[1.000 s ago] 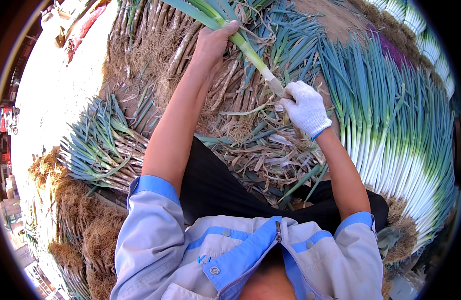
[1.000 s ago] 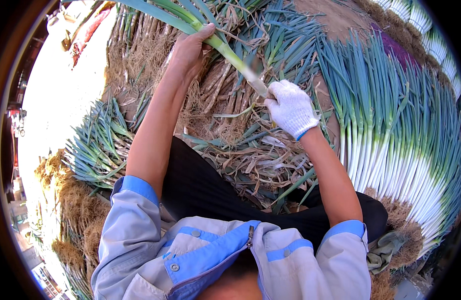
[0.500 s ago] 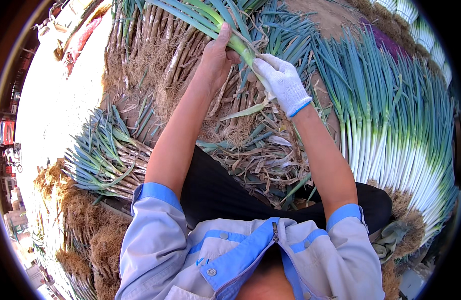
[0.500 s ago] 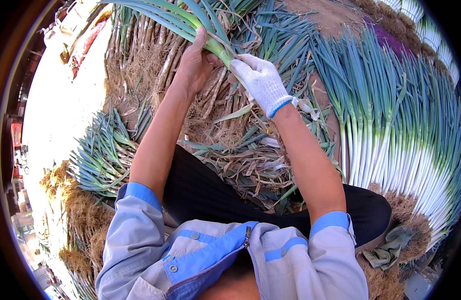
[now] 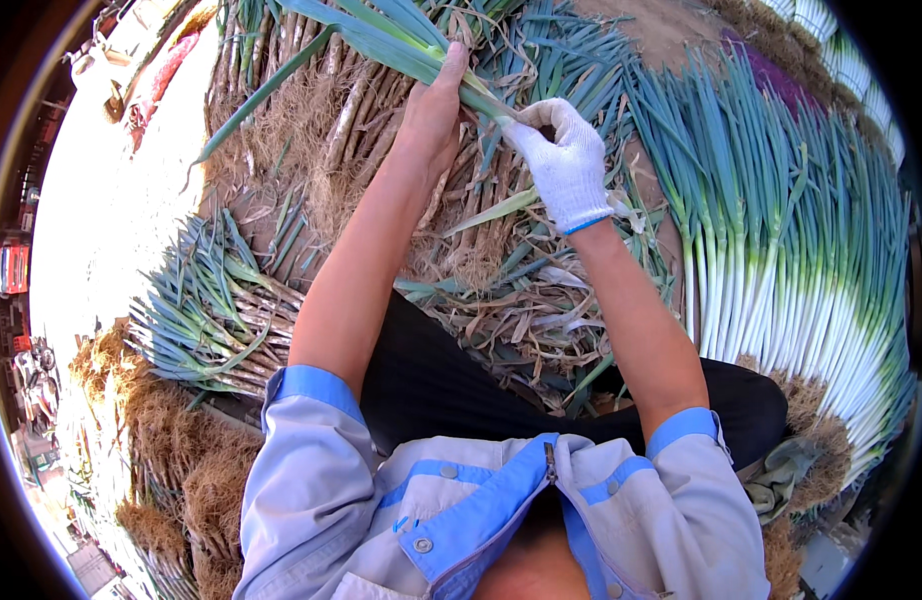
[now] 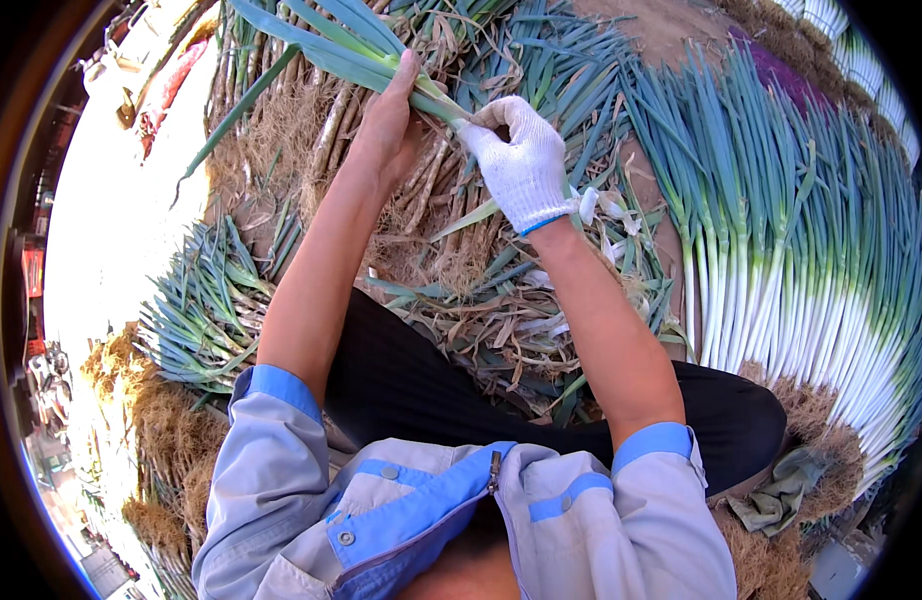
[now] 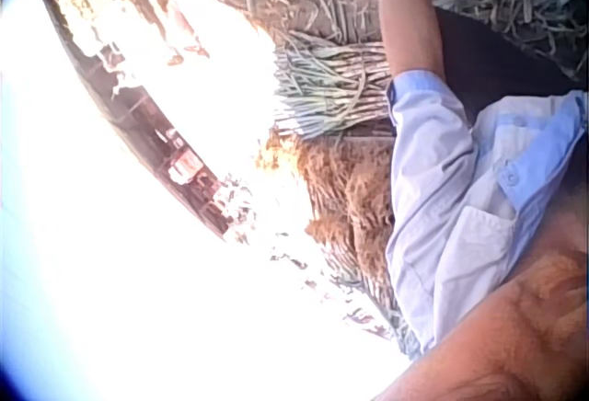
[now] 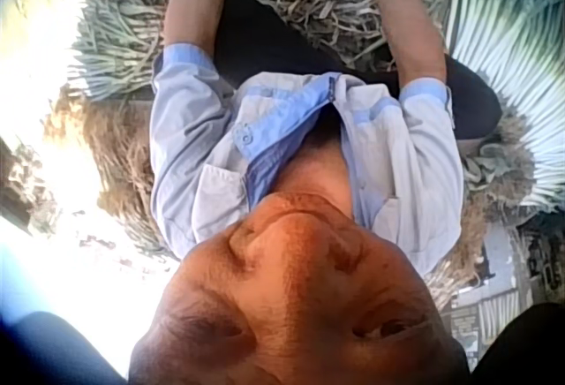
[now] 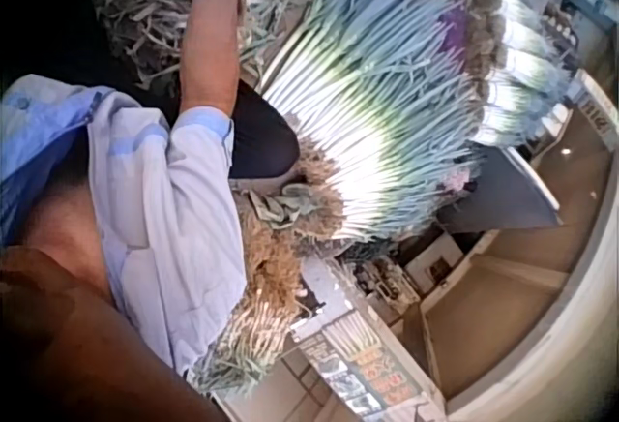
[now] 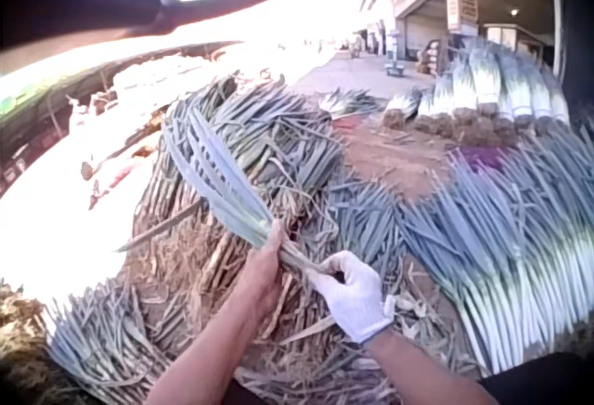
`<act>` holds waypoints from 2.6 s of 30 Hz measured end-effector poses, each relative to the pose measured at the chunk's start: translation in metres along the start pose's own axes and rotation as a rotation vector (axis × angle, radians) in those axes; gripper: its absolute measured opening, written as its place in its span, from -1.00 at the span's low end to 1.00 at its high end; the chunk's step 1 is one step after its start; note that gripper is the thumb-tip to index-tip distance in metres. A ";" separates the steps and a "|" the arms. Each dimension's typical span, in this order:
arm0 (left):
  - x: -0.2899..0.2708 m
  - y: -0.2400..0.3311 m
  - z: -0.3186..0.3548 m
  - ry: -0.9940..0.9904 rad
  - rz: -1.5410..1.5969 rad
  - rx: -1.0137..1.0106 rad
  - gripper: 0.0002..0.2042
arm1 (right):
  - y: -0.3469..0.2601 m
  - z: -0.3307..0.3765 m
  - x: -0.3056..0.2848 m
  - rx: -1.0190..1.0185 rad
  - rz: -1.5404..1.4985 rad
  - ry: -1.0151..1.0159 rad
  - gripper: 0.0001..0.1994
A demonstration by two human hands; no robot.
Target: The person sits on the ground and cleans green onions by hand, removing outer layers and roots. They then gather the cleaned onions into a bundle and tie them together with a rubber band.
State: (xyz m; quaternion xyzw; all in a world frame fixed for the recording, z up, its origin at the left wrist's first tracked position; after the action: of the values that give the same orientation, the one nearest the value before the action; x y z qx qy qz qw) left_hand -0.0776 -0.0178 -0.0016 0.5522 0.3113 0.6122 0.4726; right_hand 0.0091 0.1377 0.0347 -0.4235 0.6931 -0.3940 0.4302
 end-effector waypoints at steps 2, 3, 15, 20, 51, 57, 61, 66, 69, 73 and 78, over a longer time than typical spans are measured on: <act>-0.001 0.005 0.000 -0.022 0.002 0.010 -0.63 | 0.022 0.004 -0.005 0.278 -0.378 0.061 -0.83; -0.002 0.007 0.001 -0.024 0.007 0.014 -0.63 | 0.033 0.009 -0.004 0.417 -0.569 0.091 -0.83; -0.055 0.016 -0.017 0.218 0.177 0.051 -0.76 | 0.057 0.006 -0.043 0.473 -0.434 -0.147 -0.94; -0.054 0.022 -0.024 0.141 0.250 0.116 -0.76 | 0.030 -0.005 -0.019 0.240 -0.193 -0.307 -0.59; -0.079 0.014 -0.048 0.276 0.308 0.129 -0.87 | 0.014 0.044 0.003 -0.090 0.286 -0.399 -0.76; -0.187 0.045 -0.045 0.592 0.231 0.245 -0.81 | 0.114 0.110 -0.033 -0.188 0.736 -0.510 -0.75; -0.236 0.052 -0.026 0.825 0.153 0.255 -0.82 | 0.185 0.146 -0.084 -0.045 0.928 -0.568 -0.75; -0.251 0.053 0.000 0.865 0.108 0.266 -0.83 | 0.209 0.177 -0.100 0.014 0.953 -0.648 -0.75; -0.287 0.078 0.017 0.940 0.075 0.377 -0.88 | 0.247 0.205 -0.148 0.190 1.075 -0.708 -0.73; -0.330 0.116 0.033 0.913 0.110 0.430 -0.88 | 0.250 0.200 -0.154 0.253 1.071 -0.845 -0.68; -0.251 0.116 0.024 0.786 0.131 0.477 -0.89 | 0.169 0.089 -0.147 0.281 1.266 -0.819 -0.56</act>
State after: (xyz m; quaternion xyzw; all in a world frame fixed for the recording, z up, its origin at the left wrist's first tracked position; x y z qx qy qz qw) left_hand -0.0955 -0.2945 0.0122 0.3900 0.5634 0.7150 0.1390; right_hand 0.0900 0.3134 -0.1096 0.0009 0.5321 0.0314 0.8461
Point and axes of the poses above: each hand's wrist, its own z-axis away from the middle knuckle, its own x-axis out of the palm, y = z × x, the point moved 9 cm from there along -z, towards the middle knuckle, and after that the axes turned 3 degrees about -x, right-handed, at the moved point
